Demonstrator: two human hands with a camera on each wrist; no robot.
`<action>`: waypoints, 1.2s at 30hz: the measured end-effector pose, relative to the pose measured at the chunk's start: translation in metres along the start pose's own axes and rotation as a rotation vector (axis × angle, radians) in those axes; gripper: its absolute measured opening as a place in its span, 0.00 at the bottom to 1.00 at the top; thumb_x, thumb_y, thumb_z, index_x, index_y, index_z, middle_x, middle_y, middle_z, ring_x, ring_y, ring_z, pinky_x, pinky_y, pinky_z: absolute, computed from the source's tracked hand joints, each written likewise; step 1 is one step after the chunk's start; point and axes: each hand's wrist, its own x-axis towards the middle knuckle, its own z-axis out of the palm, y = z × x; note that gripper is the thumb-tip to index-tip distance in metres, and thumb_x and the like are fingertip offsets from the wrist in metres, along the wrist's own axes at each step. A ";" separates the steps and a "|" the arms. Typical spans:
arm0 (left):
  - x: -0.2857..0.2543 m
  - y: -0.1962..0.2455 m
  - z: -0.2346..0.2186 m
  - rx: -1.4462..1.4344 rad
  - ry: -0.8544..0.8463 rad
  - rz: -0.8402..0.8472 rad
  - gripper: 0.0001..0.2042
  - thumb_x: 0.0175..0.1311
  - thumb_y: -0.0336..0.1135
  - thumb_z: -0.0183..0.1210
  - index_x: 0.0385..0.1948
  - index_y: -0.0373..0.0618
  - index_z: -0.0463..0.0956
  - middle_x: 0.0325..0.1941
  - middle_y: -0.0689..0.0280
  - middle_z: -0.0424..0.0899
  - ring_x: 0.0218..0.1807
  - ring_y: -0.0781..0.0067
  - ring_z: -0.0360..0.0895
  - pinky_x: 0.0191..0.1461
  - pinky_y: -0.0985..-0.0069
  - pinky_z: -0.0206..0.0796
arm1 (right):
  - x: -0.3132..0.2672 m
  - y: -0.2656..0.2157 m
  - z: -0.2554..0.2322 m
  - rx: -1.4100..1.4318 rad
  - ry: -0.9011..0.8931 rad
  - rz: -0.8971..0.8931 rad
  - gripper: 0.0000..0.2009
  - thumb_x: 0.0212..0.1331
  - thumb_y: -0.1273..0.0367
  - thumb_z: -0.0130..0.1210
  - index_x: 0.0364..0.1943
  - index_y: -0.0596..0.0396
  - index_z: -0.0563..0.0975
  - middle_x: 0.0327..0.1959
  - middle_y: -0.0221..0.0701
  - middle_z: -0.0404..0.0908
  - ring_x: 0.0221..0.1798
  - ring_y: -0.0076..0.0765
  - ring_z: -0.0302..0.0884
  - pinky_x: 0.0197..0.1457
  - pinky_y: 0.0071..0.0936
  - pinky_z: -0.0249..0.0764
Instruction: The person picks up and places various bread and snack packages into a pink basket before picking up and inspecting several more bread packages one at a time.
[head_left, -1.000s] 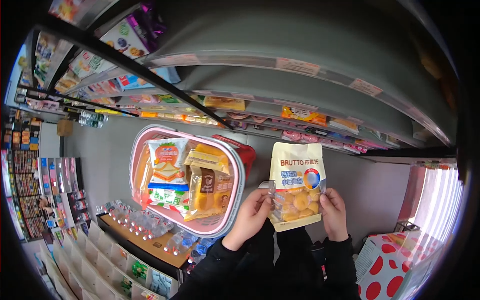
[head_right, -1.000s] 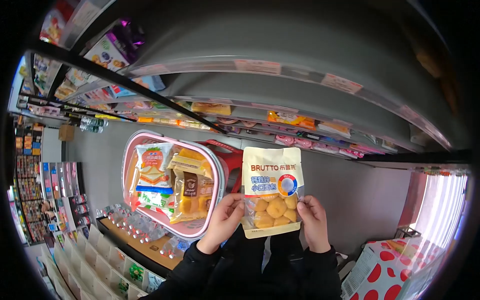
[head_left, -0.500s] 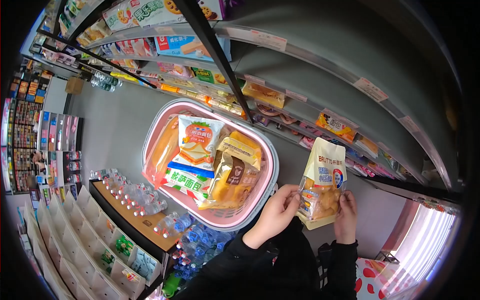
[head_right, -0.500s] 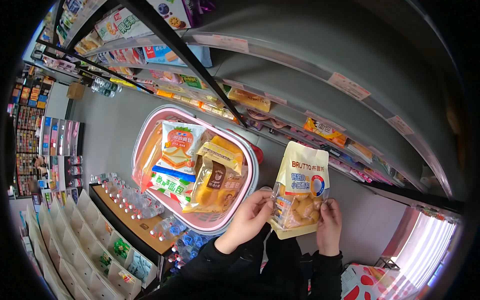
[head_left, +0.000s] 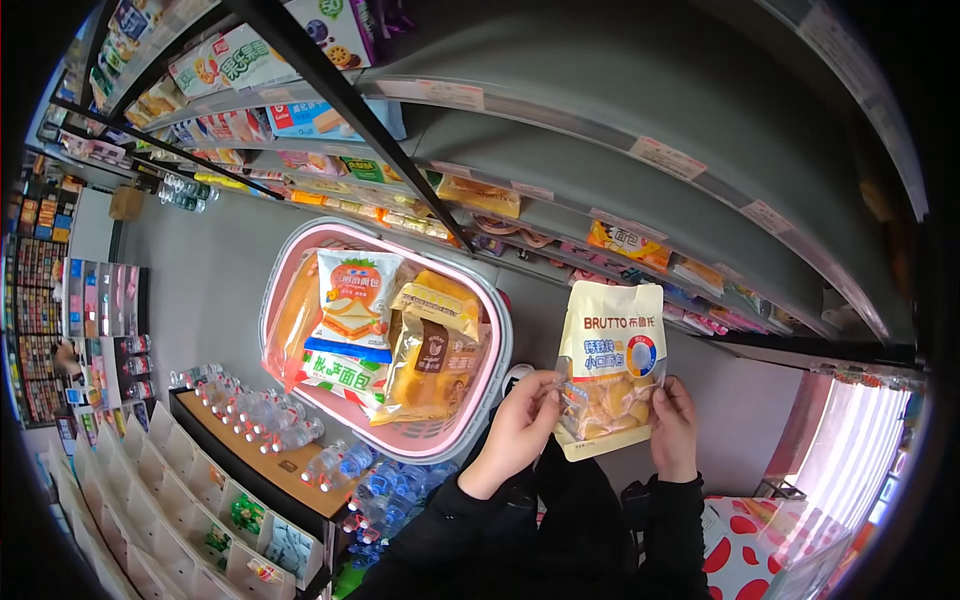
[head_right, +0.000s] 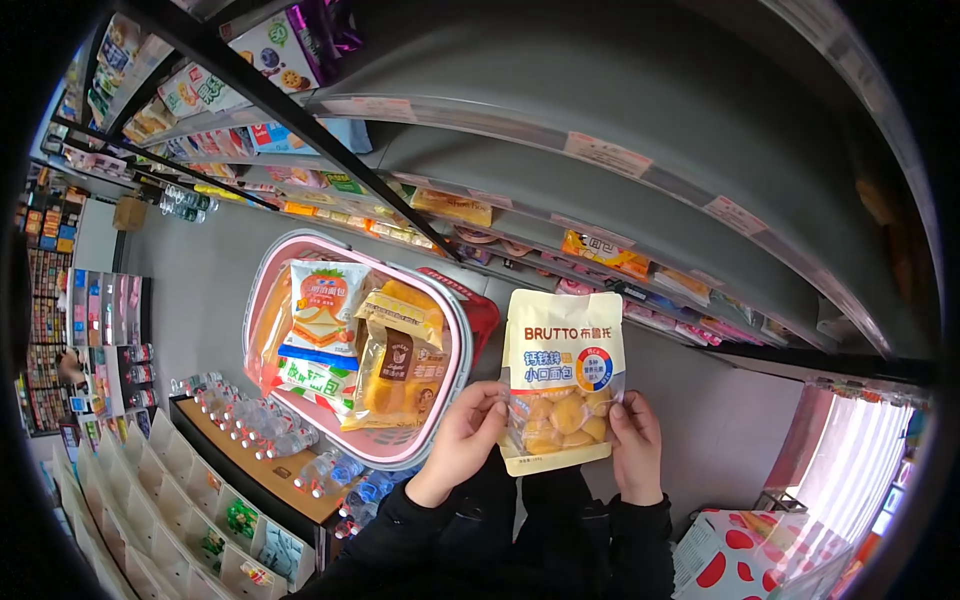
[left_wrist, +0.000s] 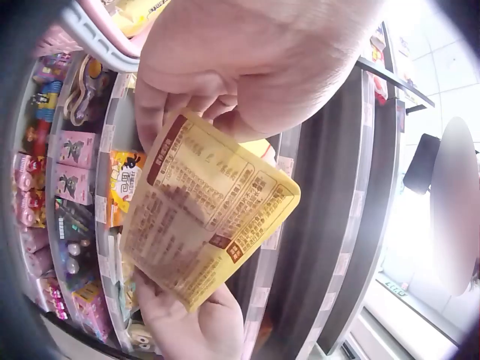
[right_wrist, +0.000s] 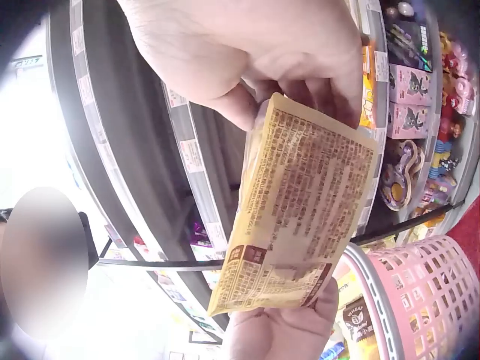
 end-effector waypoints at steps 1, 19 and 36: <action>0.000 0.000 0.003 -0.008 -0.010 0.001 0.10 0.60 0.25 0.42 0.43 0.34 0.63 0.35 0.64 0.71 0.37 0.83 0.68 0.40 0.85 0.62 | -0.001 0.000 -0.003 0.007 0.004 -0.001 0.07 0.56 0.70 0.46 0.36 0.58 0.67 0.34 0.26 0.70 0.39 0.19 0.67 0.46 0.17 0.64; -0.009 0.000 -0.004 -0.063 -0.020 -0.030 0.11 0.59 0.24 0.43 0.44 0.35 0.61 0.40 0.64 0.71 0.42 0.82 0.68 0.45 0.84 0.61 | -0.001 0.009 0.002 -0.030 0.024 -0.014 0.08 0.57 0.71 0.44 0.38 0.59 0.67 0.34 0.25 0.69 0.40 0.19 0.65 0.47 0.17 0.59; -0.013 -0.002 -0.001 -0.054 -0.004 0.038 0.10 0.59 0.26 0.44 0.42 0.34 0.63 0.30 0.67 0.71 0.31 0.84 0.69 0.34 0.88 0.61 | -0.003 0.009 0.006 -0.042 0.002 -0.028 0.09 0.56 0.71 0.45 0.40 0.61 0.67 0.35 0.26 0.70 0.40 0.21 0.66 0.48 0.18 0.61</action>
